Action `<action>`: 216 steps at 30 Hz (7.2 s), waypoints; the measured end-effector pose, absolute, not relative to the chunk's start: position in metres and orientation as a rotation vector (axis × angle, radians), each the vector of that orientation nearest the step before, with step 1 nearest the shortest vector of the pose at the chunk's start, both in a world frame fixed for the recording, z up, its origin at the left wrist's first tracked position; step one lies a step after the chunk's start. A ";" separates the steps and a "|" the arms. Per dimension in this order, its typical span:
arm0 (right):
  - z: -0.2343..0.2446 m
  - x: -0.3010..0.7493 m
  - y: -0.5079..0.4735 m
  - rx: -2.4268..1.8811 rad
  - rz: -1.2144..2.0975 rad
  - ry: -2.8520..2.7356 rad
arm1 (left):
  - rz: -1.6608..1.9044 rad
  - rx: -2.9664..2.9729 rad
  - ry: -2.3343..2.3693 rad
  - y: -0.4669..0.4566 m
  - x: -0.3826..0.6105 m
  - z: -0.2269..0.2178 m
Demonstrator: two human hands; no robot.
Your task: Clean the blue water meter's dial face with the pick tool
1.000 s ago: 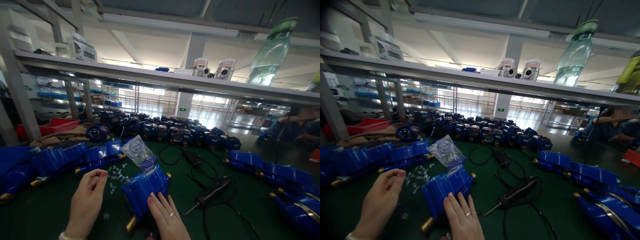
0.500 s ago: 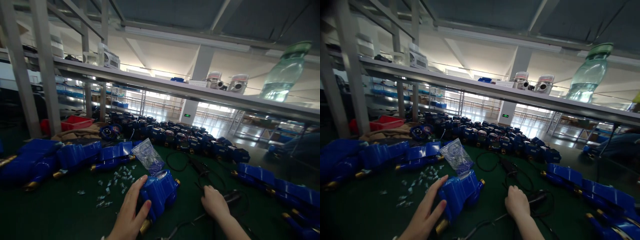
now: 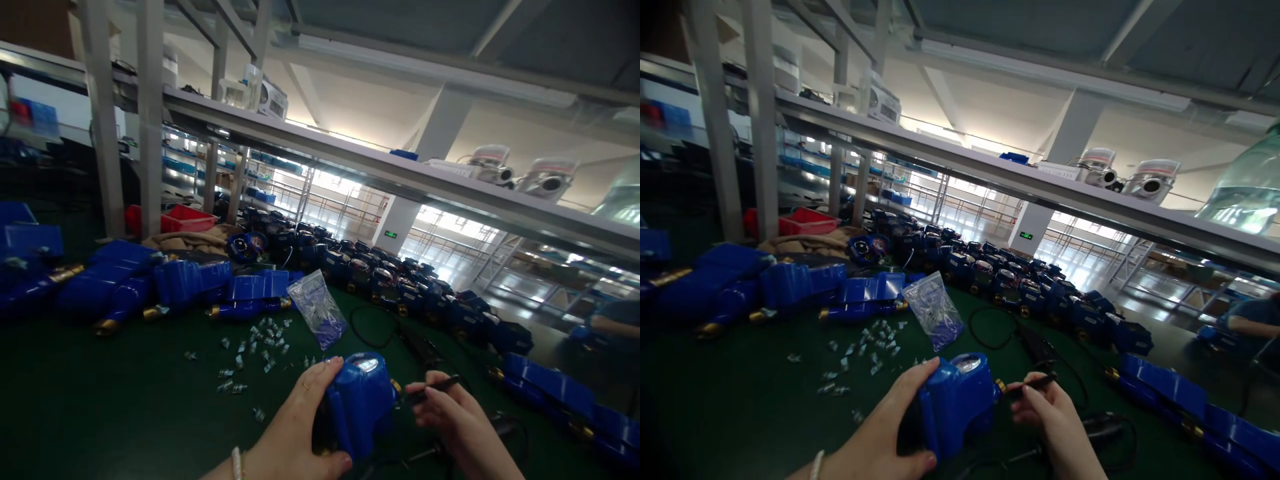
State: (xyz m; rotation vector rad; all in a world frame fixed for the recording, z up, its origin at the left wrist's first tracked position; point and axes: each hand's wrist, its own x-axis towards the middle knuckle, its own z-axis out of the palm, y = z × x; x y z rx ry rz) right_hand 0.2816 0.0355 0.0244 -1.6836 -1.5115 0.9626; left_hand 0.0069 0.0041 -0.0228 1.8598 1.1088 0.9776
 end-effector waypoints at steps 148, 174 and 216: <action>0.060 0.226 0.088 -1.159 1.272 -1.835 | 1.153 1.284 1.032 0.020 0.003 -0.029; 0.021 0.224 0.050 -0.961 0.960 -1.520 | 1.162 1.308 1.005 0.021 0.004 -0.017; -0.007 0.207 0.058 -0.587 1.218 -0.943 | 0.396 1.811 1.307 0.085 0.043 0.045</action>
